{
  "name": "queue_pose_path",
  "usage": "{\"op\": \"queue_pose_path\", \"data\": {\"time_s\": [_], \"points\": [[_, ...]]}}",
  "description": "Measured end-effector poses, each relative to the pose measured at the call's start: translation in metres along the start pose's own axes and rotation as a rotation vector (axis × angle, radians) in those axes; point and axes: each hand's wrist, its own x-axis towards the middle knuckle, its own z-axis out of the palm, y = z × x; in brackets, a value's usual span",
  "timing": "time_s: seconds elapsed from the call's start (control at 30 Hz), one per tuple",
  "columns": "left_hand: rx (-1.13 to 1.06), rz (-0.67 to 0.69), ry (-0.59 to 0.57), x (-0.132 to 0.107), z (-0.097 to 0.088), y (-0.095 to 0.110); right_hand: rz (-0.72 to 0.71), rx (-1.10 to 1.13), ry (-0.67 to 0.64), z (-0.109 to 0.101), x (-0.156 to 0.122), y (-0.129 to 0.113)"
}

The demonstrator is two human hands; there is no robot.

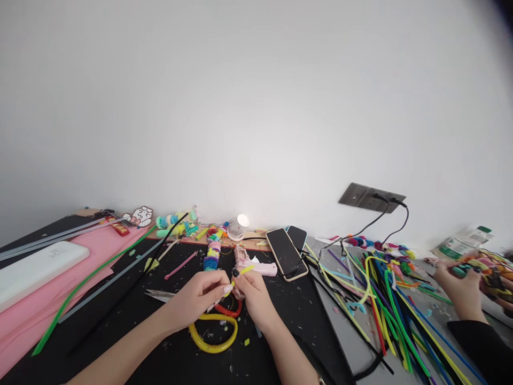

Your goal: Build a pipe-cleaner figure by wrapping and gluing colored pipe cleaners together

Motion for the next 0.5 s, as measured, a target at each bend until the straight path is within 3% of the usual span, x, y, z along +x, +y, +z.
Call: {"op": "queue_pose_path", "data": {"time_s": [0.13,0.2,0.37,0.5], "points": [[-0.033,-0.039,-0.07,0.001,-0.001,-0.001,0.073,0.012,0.005,0.0,0.0,0.002],[-0.074,-0.036,-0.019,0.003,-0.001,-0.002,0.079,0.022,0.058,-0.001,0.001,0.002],[-0.073,0.02,0.235,0.006,-0.002,-0.005,0.059,0.049,0.16,-0.002,0.006,-0.004],[0.141,0.074,0.232,0.003,-0.002,-0.003,0.095,0.107,0.115,0.002,0.006,-0.008]]}}
